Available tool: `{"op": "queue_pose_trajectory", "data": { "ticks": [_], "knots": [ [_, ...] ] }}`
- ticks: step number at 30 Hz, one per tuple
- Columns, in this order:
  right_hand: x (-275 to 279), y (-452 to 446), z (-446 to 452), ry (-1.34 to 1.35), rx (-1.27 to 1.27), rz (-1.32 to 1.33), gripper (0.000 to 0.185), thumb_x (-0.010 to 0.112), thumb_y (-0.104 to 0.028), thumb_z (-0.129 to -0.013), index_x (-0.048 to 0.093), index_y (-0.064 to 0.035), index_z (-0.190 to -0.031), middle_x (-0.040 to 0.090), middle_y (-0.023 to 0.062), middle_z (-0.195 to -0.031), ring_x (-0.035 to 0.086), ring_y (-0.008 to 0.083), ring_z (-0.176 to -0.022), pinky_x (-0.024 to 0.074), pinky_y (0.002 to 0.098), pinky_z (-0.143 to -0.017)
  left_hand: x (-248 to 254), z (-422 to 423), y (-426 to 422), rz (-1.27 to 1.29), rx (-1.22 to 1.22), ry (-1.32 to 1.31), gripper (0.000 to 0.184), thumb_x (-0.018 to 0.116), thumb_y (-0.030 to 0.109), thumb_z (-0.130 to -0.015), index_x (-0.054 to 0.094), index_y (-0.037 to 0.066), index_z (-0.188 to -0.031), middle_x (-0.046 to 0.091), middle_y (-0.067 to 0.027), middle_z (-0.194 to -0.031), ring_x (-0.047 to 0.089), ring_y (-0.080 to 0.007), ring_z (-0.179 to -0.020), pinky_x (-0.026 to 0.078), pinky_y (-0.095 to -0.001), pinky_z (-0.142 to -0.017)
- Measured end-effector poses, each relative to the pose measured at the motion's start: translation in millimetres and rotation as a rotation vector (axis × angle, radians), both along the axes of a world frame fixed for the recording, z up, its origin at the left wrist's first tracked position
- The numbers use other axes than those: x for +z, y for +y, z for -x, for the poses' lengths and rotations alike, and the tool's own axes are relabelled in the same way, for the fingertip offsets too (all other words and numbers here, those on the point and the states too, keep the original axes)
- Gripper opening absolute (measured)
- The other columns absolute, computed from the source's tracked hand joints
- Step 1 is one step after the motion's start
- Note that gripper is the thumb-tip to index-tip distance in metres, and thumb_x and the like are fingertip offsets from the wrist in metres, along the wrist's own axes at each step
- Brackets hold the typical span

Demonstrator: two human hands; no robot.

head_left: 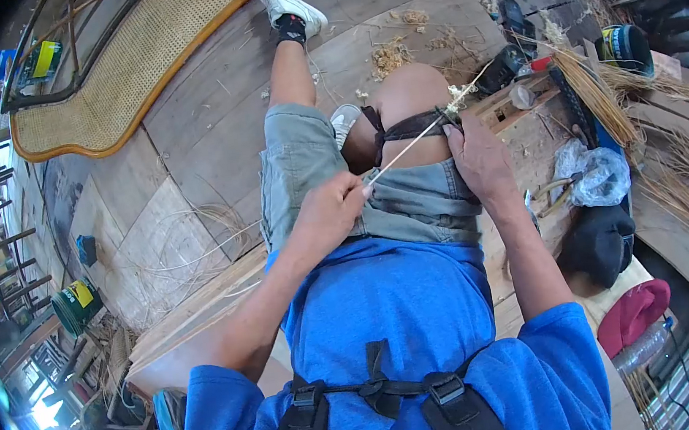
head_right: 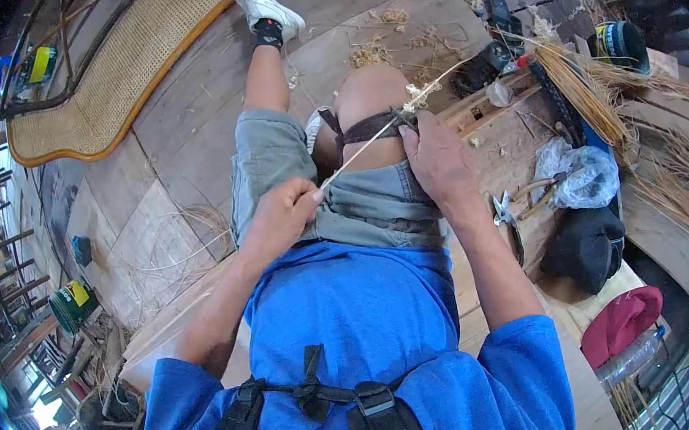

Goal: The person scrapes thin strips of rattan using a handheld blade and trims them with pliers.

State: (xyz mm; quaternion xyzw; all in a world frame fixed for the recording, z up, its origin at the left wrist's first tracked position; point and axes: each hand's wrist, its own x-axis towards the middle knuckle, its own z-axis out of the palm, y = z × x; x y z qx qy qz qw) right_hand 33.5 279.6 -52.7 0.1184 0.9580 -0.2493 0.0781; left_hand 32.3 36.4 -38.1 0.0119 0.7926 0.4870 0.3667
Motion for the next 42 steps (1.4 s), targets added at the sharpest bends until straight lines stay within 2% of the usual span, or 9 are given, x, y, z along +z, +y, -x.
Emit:
{"op": "queue_pose_trajectory", "data": {
  "ticks": [5,12,18,24,29,31,34,38,42],
  "knots": [
    [-4,21,0,0.034,-0.245,0.324,0.039,0.047,-0.036,-0.092,0.052,-0.001,-0.109,0.06,0.0242,-0.1,0.057,0.0409,-0.096,0.0452,0.043,-0.081,-4,6,39,-0.11,0.022,0.121,0.025,0.049,0.023,-0.09,0.057,-0.001,-0.085,0.055,-0.0041,-0.065,0.051,-0.011,-0.057,0.041,-0.0287,-0.051],
    [19,-7,-9,-0.088,-0.05,-0.052,0.034,0.048,-0.035,-0.092,0.05,-0.0035,-0.102,0.062,0.0238,-0.09,0.06,0.0416,-0.085,0.0458,0.0491,-0.073,-33,32,92,-0.059,0.006,0.288,0.028,0.046,0.023,-0.091,0.058,-0.002,-0.091,0.052,-0.0028,-0.064,0.05,-0.0113,-0.058,0.04,-0.0271,-0.054],
    [-15,-9,-11,0.086,0.019,-0.129,0.031,0.046,-0.035,-0.092,0.049,-0.004,-0.097,0.062,0.0227,-0.084,0.061,0.0395,-0.078,0.0465,0.0484,-0.064,13,-4,-18,-0.132,-0.11,-0.237,0.02,0.048,0.023,-0.093,0.056,0.005,-0.088,0.045,0.0033,-0.065,0.041,-0.0066,-0.06,0.035,-0.0242,-0.053],
    [-16,-17,-11,0.074,-0.034,-0.11,0.03,0.047,-0.032,-0.092,0.049,-0.0025,-0.096,0.061,0.023,-0.085,0.06,0.0407,-0.079,0.046,0.0492,-0.067,68,-66,-116,0.063,-0.15,-0.314,0.023,0.047,0.026,-0.093,0.056,0.005,-0.087,0.044,0.004,-0.063,0.04,-0.0073,-0.052,0.032,-0.0239,-0.046],
    [-2,-9,-8,0.02,-0.09,0.01,0.033,0.051,-0.032,-0.09,0.052,-0.0011,-0.101,0.062,0.0224,-0.087,0.06,0.0401,-0.083,0.046,0.0476,-0.071,90,-120,-168,-0.172,0.29,-0.786,0.02,0.052,0.022,-0.092,0.057,0.004,-0.087,0.045,-0.0008,-0.062,0.04,-0.0065,-0.054,0.031,-0.0216,-0.048],
    [-8,9,-9,0.02,-0.129,0.096,0.035,0.054,-0.032,-0.088,0.053,-0.0002,-0.103,0.063,0.0204,-0.088,0.062,0.0379,-0.083,0.0462,0.0458,-0.071,73,-106,-139,-0.031,0.04,-0.312,0.023,0.051,0.023,-0.093,0.057,0.001,-0.094,0.053,-0.0046,-0.068,0.049,-0.0132,-0.061,0.04,-0.0269,-0.056],
    [1,45,-12,0.119,-0.344,0.696,0.027,0.057,-0.027,-0.088,0.054,-0.0034,-0.1,0.058,0.0063,-0.073,0.058,0.0163,-0.065,0.0451,0.0292,-0.059,56,-49,-57,0.043,-0.175,0.232,0.023,0.049,0.022,-0.092,0.057,0.002,-0.1,0.061,-0.015,-0.082,0.061,-0.0284,-0.076,0.046,-0.0359,-0.068],
    [53,11,-31,-0.02,-0.493,0.904,0.028,0.053,-0.03,-0.091,0.054,-0.0037,-0.1,0.046,-0.0033,-0.059,0.041,0.0053,-0.042,0.0306,0.02,-0.038,60,-6,-2,0.113,-0.219,0.33,0.023,0.05,0.022,-0.092,0.058,0.002,-0.1,0.06,-0.0116,-0.069,0.061,-0.0219,-0.065,0.046,-0.0338,-0.061],
    [43,-27,-55,-0.446,-0.222,1.207,0.038,0.051,-0.037,-0.091,0.059,-0.0021,-0.105,0.045,-0.0032,-0.064,0.044,0.0068,-0.056,0.0341,0.0228,-0.049,62,1,10,0.113,-0.176,0.271,0.023,0.049,0.023,-0.093,0.057,0.002,-0.098,0.06,-0.0114,-0.067,0.061,-0.0223,-0.062,0.046,-0.0349,-0.06]
  ]
}}
